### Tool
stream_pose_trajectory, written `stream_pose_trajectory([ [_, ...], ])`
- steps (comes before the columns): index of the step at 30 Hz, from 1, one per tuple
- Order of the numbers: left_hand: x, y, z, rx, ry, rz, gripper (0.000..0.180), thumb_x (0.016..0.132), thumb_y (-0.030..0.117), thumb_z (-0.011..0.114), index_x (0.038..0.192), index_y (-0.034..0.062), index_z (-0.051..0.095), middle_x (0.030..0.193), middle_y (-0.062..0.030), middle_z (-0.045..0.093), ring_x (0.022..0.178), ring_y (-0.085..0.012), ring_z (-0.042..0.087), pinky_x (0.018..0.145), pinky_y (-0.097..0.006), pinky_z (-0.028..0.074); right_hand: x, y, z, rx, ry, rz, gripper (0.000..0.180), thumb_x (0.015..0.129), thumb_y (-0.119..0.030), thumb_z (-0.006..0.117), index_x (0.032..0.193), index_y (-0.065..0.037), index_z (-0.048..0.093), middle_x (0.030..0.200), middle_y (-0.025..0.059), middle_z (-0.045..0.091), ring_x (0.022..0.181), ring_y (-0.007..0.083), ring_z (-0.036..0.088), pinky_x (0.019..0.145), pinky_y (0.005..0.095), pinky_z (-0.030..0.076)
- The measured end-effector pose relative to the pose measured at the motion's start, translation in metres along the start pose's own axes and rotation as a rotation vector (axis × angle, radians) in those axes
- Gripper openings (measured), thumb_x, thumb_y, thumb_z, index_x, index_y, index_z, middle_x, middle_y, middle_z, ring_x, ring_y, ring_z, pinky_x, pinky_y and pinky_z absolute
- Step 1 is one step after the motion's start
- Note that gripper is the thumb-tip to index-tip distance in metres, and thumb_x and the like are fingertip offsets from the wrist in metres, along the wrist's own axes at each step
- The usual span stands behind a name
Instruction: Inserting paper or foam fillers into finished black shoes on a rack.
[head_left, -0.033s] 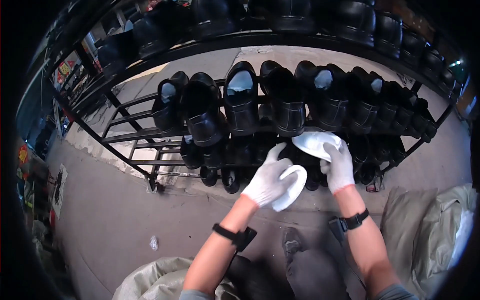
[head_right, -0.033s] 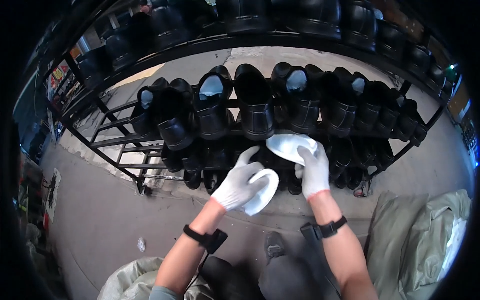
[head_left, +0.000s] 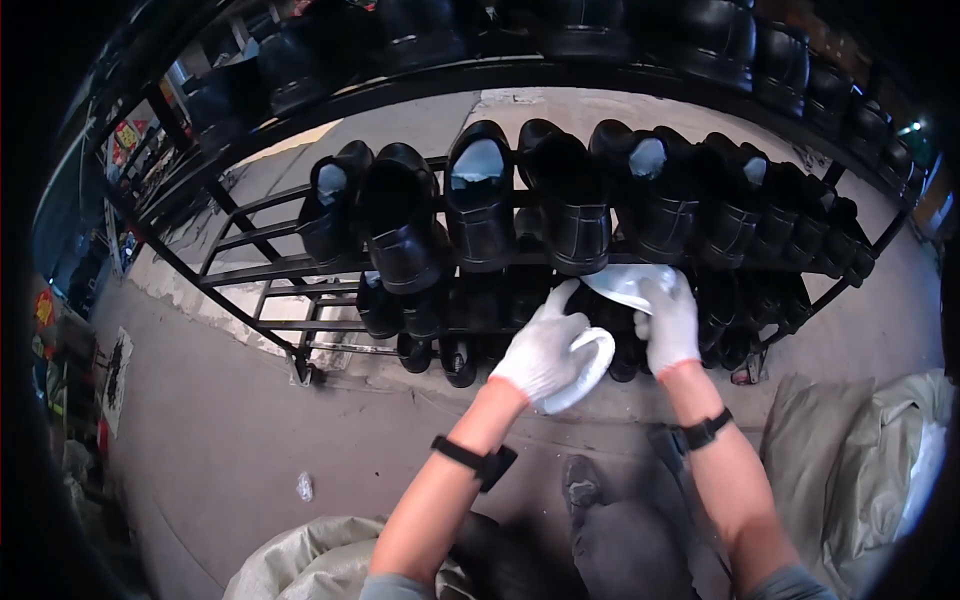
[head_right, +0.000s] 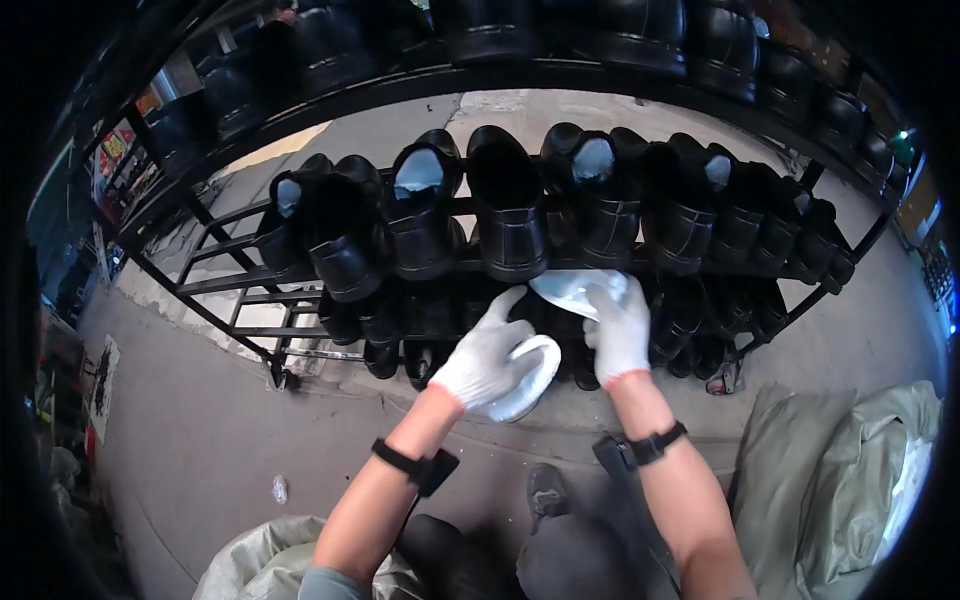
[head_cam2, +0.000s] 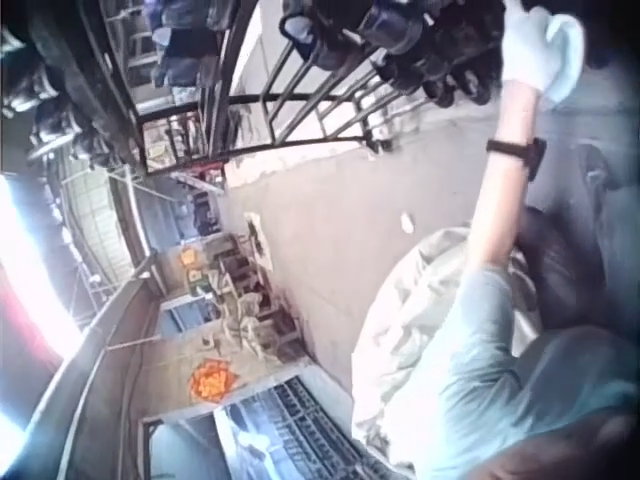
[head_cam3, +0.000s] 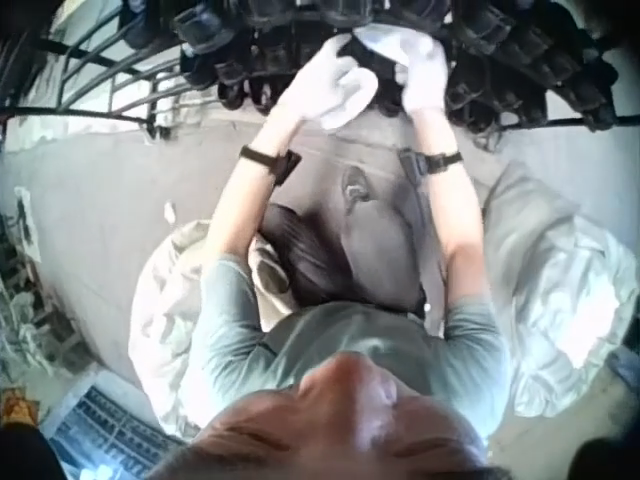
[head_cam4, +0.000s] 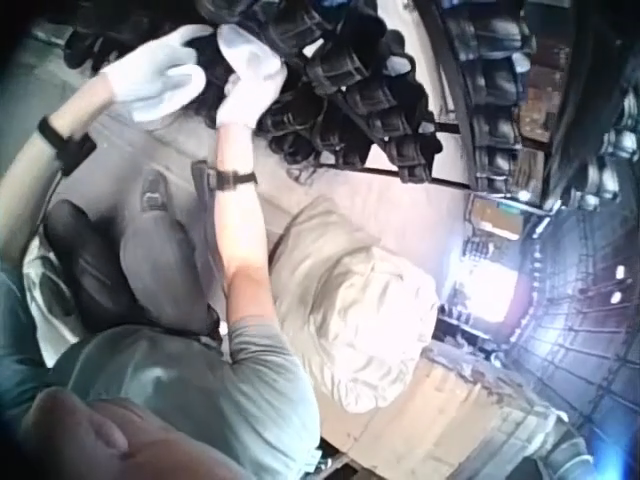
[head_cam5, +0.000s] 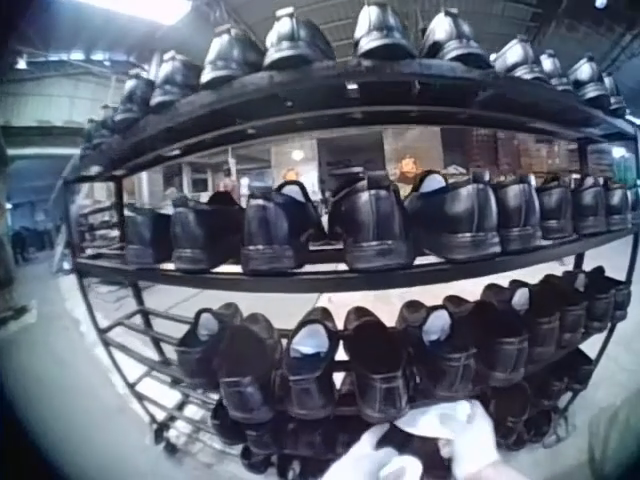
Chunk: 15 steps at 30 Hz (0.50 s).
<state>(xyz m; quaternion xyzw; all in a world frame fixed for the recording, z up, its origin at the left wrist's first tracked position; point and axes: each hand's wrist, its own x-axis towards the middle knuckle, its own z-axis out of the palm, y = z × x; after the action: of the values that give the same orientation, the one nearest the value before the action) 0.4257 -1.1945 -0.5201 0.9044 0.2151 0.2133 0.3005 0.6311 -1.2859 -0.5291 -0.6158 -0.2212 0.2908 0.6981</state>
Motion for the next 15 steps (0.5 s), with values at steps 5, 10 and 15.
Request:
stream_pose_trajectory([
  [5, 0.045, -0.051, 0.039, 0.268, -0.052, 0.005, 0.035, 0.092, 0.024, 0.071, 0.117, 0.0005, 0.077, 0.142, -0.0309, 0.061, 0.129, -0.0461, 0.060, 0.110, -0.048, 0.052, 0.064, 0.021, 0.076, -1.559, -0.417, -0.557, 0.036, 0.102, -0.026, 0.059, 0.132, -0.011, 0.072, 0.129, 0.0204, 0.075, 0.111, 0.0397, 0.072, 0.101, 0.0480, 0.055],
  [10, 0.047, -0.033, 0.058, 0.227, -0.015, 0.144, 0.026, 0.093, 0.024, 0.073, 0.100, -0.0012, 0.074, 0.130, -0.0290, 0.065, 0.117, -0.0454, 0.065, 0.100, -0.051, 0.055, 0.133, 0.063, 0.051, -0.952, -0.325, -0.623, 0.036, 0.104, -0.030, 0.056, 0.130, -0.010, 0.072, 0.136, 0.0217, 0.071, 0.130, 0.0387, 0.065, 0.114, 0.0492, 0.048],
  [15, 0.003, -0.014, 0.046, 0.003, 0.439, 0.054, 0.025, 0.103, 0.015, 0.065, 0.122, -0.0014, 0.061, 0.128, -0.0272, 0.064, 0.108, -0.0416, 0.070, 0.095, -0.046, 0.057, 0.053, 0.015, 0.022, -1.017, -0.339, -0.672, 0.033, 0.098, -0.031, 0.069, 0.121, -0.007, 0.074, 0.117, 0.0225, 0.073, 0.102, 0.0425, 0.070, 0.085, 0.0505, 0.055],
])
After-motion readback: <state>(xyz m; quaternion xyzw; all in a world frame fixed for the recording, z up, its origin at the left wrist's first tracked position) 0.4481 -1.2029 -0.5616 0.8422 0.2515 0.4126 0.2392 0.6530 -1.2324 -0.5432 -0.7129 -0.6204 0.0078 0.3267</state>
